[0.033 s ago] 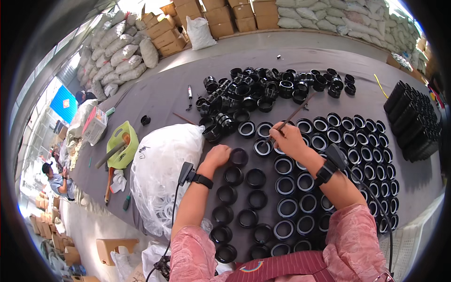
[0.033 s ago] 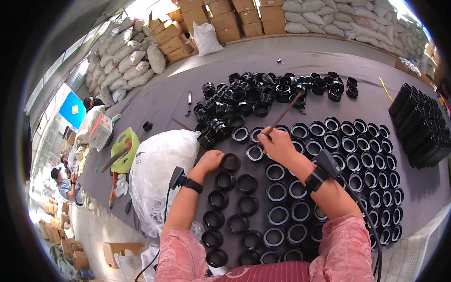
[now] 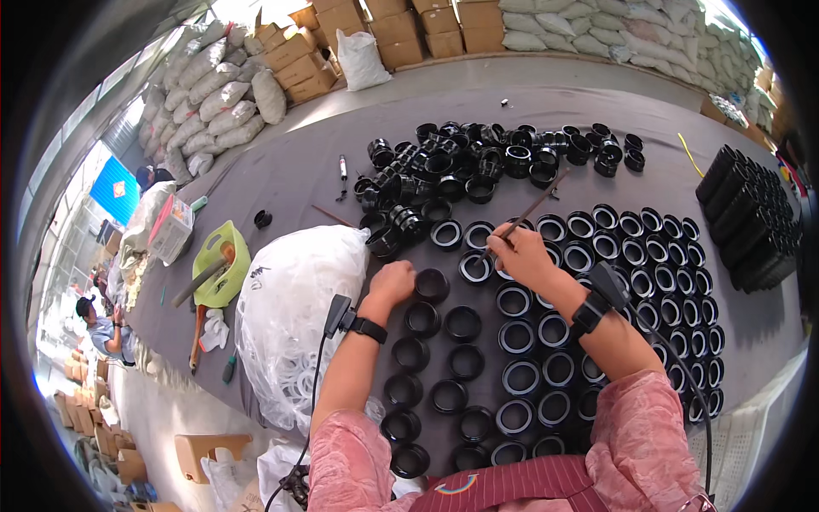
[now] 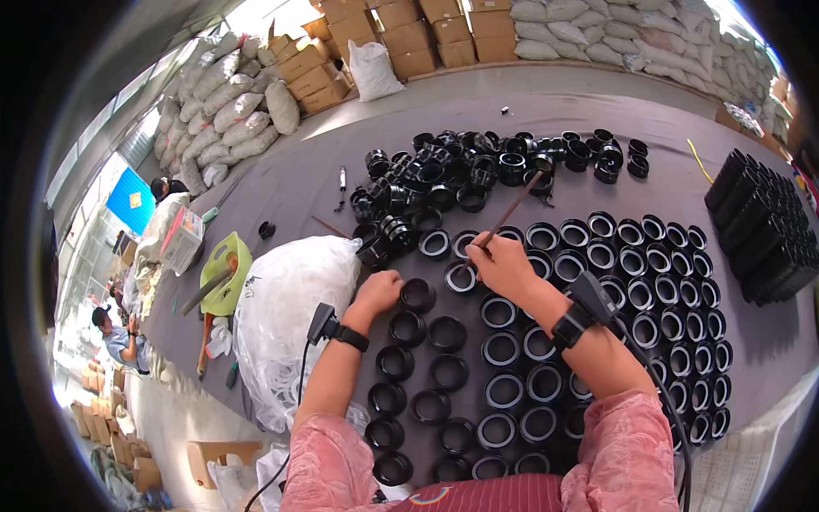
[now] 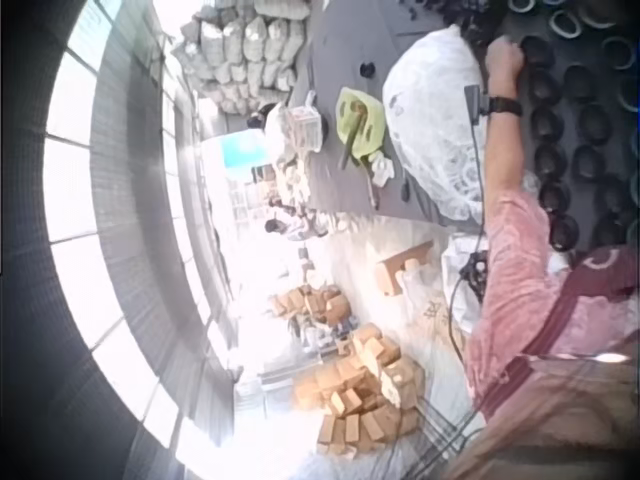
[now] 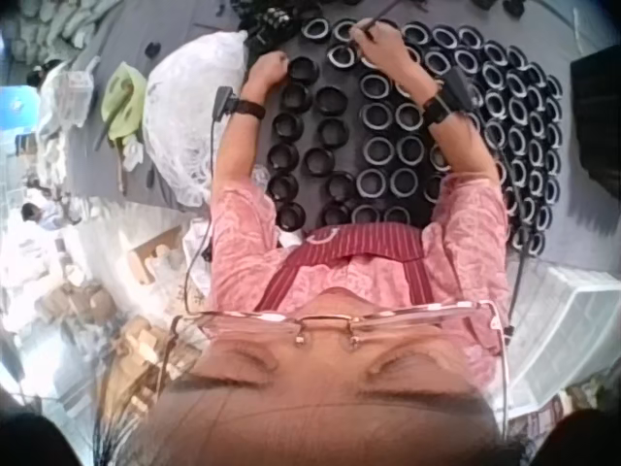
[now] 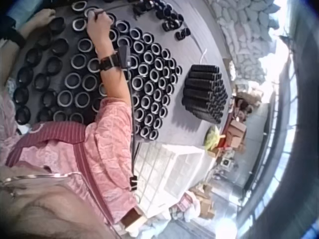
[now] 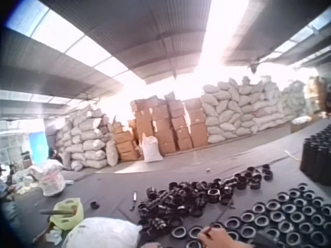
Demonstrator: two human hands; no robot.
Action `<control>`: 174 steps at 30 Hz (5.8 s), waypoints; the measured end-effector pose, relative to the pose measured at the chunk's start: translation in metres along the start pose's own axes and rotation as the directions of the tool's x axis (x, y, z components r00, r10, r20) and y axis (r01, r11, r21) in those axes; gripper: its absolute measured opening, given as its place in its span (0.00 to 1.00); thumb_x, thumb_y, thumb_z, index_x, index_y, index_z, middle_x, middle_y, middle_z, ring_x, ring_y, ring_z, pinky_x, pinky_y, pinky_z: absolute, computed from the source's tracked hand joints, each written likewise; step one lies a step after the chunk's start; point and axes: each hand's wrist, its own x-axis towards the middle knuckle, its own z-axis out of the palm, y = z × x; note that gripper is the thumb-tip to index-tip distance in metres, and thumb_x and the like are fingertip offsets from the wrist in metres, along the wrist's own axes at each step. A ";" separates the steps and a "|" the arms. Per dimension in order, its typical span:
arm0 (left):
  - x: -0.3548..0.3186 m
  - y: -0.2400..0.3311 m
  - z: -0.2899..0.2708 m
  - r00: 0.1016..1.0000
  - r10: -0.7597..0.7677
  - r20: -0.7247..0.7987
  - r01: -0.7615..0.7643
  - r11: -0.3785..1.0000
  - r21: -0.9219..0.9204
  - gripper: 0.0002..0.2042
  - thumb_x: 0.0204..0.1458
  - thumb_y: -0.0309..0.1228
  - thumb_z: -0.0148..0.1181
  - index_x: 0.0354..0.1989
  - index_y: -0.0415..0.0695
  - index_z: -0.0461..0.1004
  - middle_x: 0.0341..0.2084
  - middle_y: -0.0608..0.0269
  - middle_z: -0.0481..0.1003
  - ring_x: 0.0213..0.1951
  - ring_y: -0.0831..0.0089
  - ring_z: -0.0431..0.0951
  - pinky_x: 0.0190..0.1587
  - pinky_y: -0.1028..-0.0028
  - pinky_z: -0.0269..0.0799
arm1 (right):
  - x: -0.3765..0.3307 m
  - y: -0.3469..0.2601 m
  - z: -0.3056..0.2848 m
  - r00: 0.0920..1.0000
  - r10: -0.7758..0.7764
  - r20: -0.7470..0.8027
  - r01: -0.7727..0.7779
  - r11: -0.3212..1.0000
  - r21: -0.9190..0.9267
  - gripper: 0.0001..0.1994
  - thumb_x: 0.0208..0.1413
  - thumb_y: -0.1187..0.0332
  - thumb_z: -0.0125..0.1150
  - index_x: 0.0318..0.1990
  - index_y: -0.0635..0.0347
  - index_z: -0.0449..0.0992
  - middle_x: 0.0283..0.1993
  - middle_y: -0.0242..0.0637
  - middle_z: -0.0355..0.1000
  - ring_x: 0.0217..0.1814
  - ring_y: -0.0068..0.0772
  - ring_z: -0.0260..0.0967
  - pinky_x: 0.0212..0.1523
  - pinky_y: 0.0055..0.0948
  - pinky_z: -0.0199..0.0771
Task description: The worker is using a thin wooden stick to process or inspect small black circular plastic seals on a workbench.
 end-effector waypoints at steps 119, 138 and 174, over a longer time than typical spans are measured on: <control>0.032 0.049 -0.019 0.975 0.174 -0.136 -0.191 0.974 -0.124 0.08 0.47 0.30 0.65 0.37 0.50 0.83 0.34 0.61 0.78 0.39 0.58 0.79 0.42 0.63 0.75 | 0.059 0.033 0.047 1.000 0.004 0.031 -0.002 0.997 -0.074 0.12 0.58 0.64 0.59 0.36 0.66 0.78 0.24 0.41 0.76 0.24 0.32 0.77 0.30 0.29 0.76; 0.031 0.051 -0.023 0.961 0.241 -0.135 -0.250 0.967 -0.053 0.04 0.48 0.30 0.62 0.32 0.48 0.80 0.28 0.58 0.75 0.38 0.56 0.78 0.40 0.60 0.74 | 0.073 0.026 0.049 0.988 -0.069 0.135 0.112 0.935 -0.337 0.11 0.57 0.66 0.58 0.35 0.66 0.79 0.26 0.50 0.77 0.29 0.44 0.79 0.34 0.37 0.78; 0.032 0.066 -0.016 0.951 0.101 -0.293 -0.170 0.961 -0.218 0.15 0.53 0.37 0.62 0.47 0.46 0.78 0.49 0.54 0.75 0.51 0.54 0.75 0.53 0.60 0.72 | 0.033 0.022 0.000 0.992 0.104 -0.076 -0.094 0.988 0.119 0.11 0.61 0.66 0.58 0.38 0.69 0.76 0.26 0.37 0.77 0.22 0.26 0.75 0.25 0.25 0.74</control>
